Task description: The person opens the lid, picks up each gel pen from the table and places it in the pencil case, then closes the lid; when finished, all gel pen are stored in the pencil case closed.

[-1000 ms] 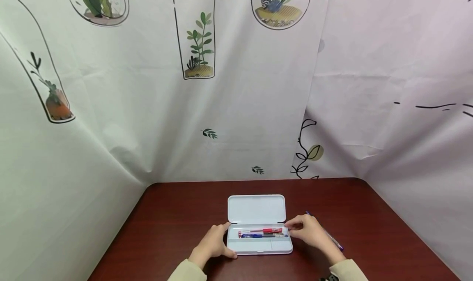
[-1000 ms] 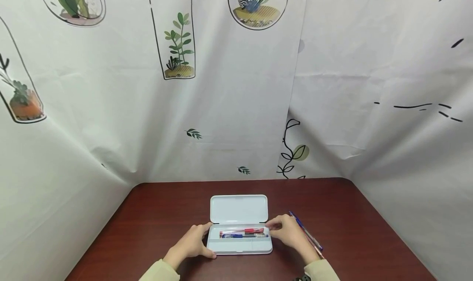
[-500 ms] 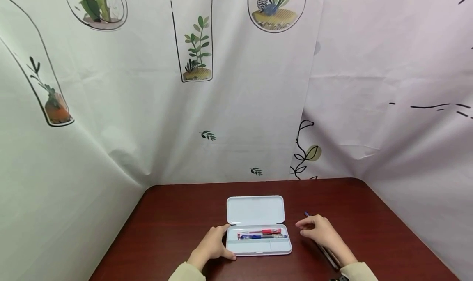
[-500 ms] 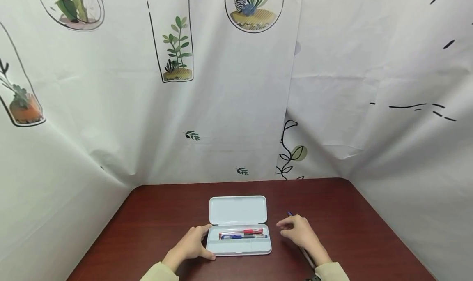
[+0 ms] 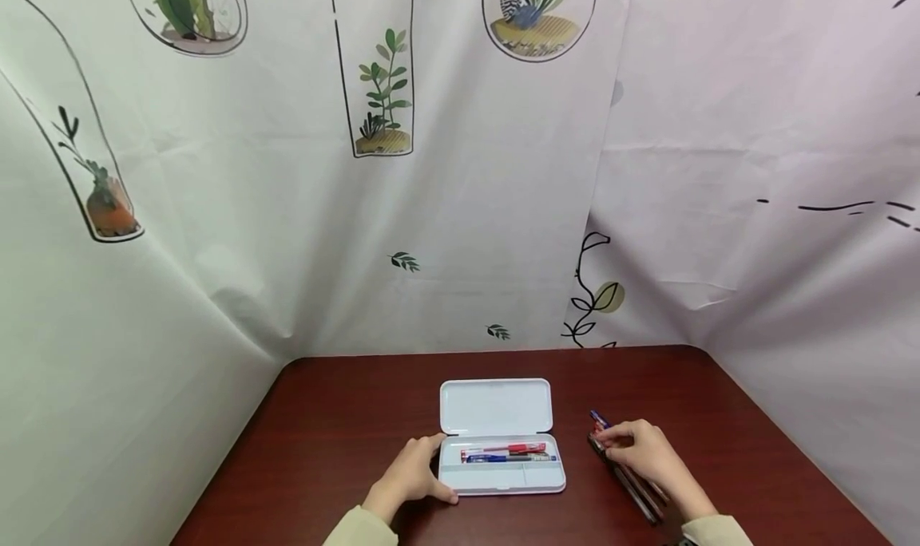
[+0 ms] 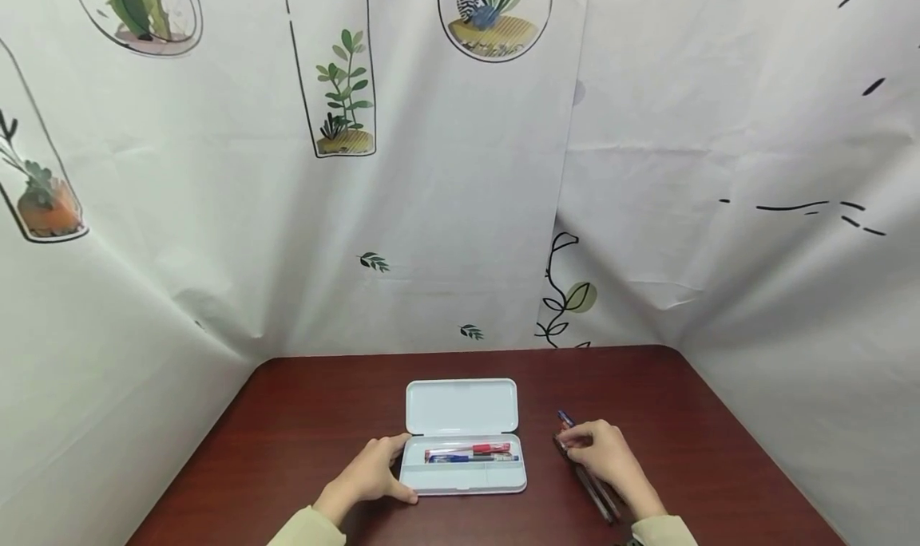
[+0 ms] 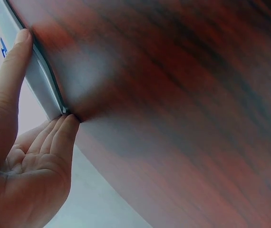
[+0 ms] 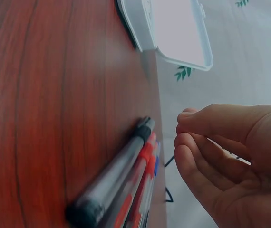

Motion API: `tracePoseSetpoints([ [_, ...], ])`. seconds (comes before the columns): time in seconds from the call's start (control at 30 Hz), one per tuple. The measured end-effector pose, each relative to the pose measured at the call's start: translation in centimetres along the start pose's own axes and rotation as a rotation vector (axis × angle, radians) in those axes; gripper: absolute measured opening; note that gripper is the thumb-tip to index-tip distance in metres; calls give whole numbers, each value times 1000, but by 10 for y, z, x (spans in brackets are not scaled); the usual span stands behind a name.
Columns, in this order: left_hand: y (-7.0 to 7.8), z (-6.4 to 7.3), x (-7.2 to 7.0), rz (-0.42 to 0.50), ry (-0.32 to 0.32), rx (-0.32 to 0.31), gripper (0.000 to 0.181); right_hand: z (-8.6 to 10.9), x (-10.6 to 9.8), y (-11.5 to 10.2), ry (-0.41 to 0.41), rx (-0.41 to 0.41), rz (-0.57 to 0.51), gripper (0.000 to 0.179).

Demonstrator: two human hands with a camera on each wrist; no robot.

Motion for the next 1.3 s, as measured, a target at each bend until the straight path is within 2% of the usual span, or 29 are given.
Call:
tracePoseSetpoints([
  [0.17, 3, -1, -2, 16, -3, 10, 88, 1, -6, 9, 16, 60, 25, 21],
  [0.37, 1, 0, 0, 1, -11, -2, 89, 4, -8, 21, -7, 134, 13, 19],
  [0.8, 2, 1, -1, 11, -13, -17, 88, 1, -15, 43, 36, 170, 56, 16],
  [1.07, 3, 1, -1, 1, -6, -16, 89, -3, -11, 55, 28, 224, 90, 17],
  [1.3, 1, 0, -1, -5, -6, -21, 91, -6, -9, 56, 27, 218, 120, 18],
])
Point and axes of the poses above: each hand's wrist, its own z-axis away from the middle knuckle, its own x-axis out of the palm, y = z × x, the point moved 8 cm from there along -z, towards the middle knuckle, and after that the axes turned 5 degrees about z, right-handed, at the moved point
